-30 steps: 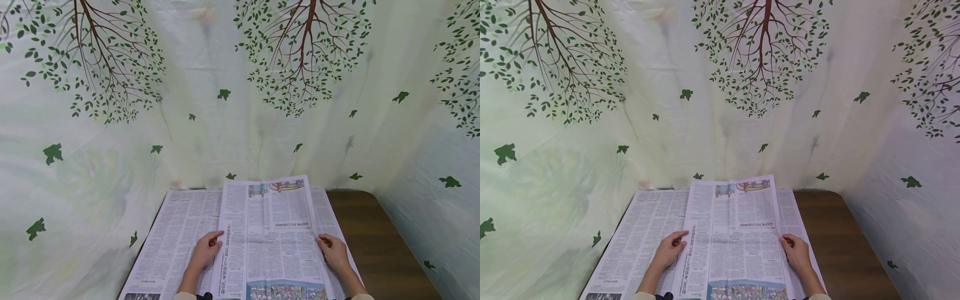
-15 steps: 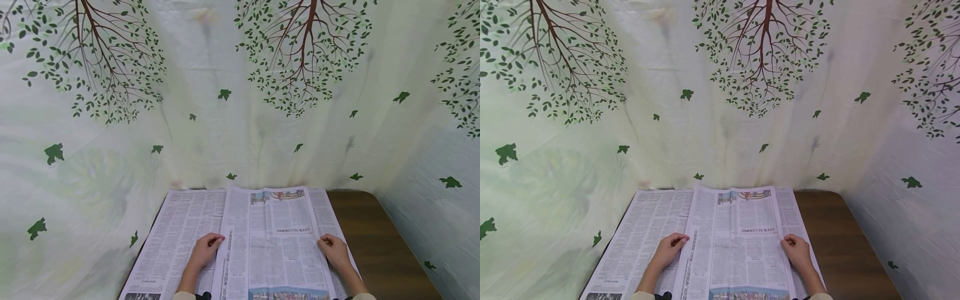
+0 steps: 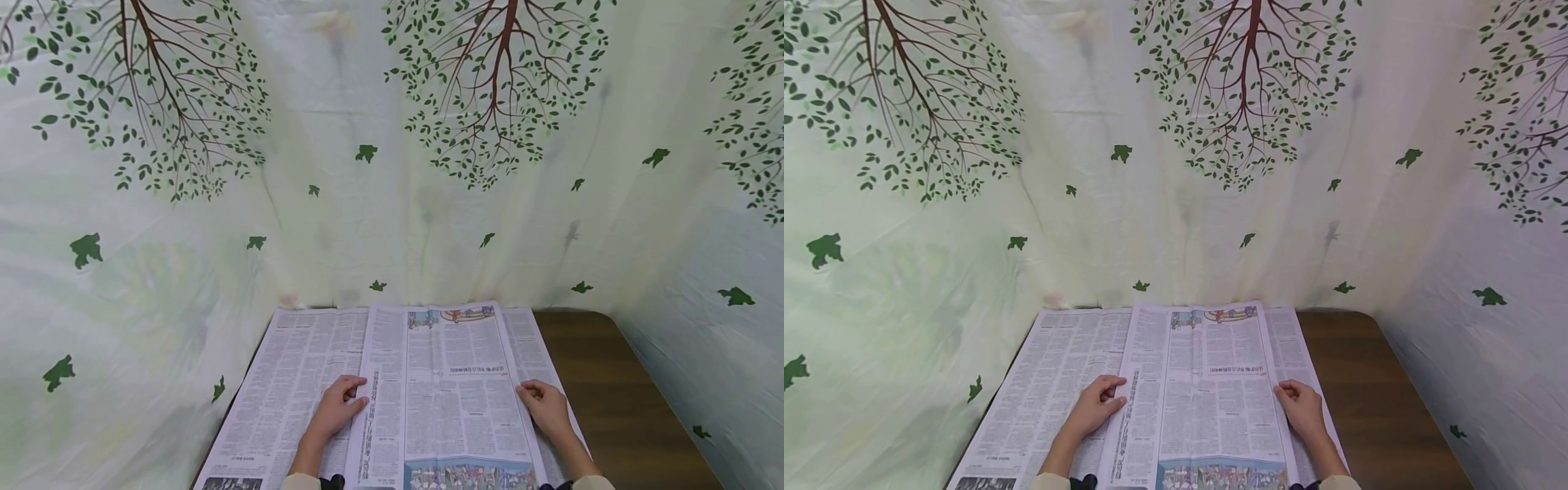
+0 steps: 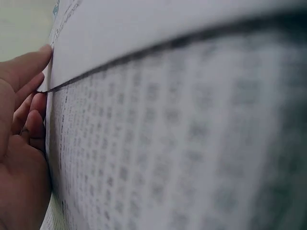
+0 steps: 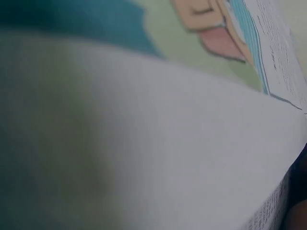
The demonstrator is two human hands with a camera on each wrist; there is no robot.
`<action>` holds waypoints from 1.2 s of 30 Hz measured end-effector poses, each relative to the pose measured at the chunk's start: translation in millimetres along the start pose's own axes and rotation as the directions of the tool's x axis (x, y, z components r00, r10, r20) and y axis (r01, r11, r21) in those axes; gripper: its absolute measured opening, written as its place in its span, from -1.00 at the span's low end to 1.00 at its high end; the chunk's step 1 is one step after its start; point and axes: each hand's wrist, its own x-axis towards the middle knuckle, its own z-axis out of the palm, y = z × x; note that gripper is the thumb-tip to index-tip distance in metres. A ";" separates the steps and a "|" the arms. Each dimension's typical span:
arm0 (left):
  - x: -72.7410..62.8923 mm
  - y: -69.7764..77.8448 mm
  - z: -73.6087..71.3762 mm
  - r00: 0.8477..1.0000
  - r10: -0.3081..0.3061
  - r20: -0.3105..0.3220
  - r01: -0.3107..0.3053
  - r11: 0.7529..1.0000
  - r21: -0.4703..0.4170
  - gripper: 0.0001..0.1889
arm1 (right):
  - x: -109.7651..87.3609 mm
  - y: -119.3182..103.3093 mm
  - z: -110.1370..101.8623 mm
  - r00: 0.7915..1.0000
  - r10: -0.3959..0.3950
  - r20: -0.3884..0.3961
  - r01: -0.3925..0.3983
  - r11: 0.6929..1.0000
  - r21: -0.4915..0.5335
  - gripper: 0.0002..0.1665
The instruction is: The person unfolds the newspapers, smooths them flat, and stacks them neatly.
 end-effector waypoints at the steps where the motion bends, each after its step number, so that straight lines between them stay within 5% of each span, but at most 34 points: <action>1: -0.5 0.2 0.3 1.000 0.019 0.000 -0.019 1.000 0.011 -0.50 | -0.2 0.4 0.0 1.000 0.001 -0.001 -0.001 1.000 0.001 -0.71; 6: -2.6 0.7 1.4 0.992 0.121 -0.027 -0.119 0.990 0.073 -0.33 | -1.8 2.5 1.5 1.000 0.006 0.018 -0.006 1.000 0.006 -0.66; 18: -3.1 3.1 3.0 0.997 0.064 0.044 -0.068 0.993 0.097 -0.34 | -28.4 0.4 -9.4 0.985 -0.121 0.126 0.123 0.992 -0.005 -0.52; 30: -5.6 3.9 2.5 0.991 0.130 0.040 -0.134 0.981 0.137 -0.37 | -59.7 -3.3 -24.5 0.980 -0.005 0.199 -0.006 0.999 0.053 -0.42; 36: -6.5 3.2 3.2 0.990 0.131 0.043 -0.136 0.983 0.124 -0.38 | -72.6 -4.6 -28.4 0.979 0.017 0.204 -0.027 0.999 0.046 -0.55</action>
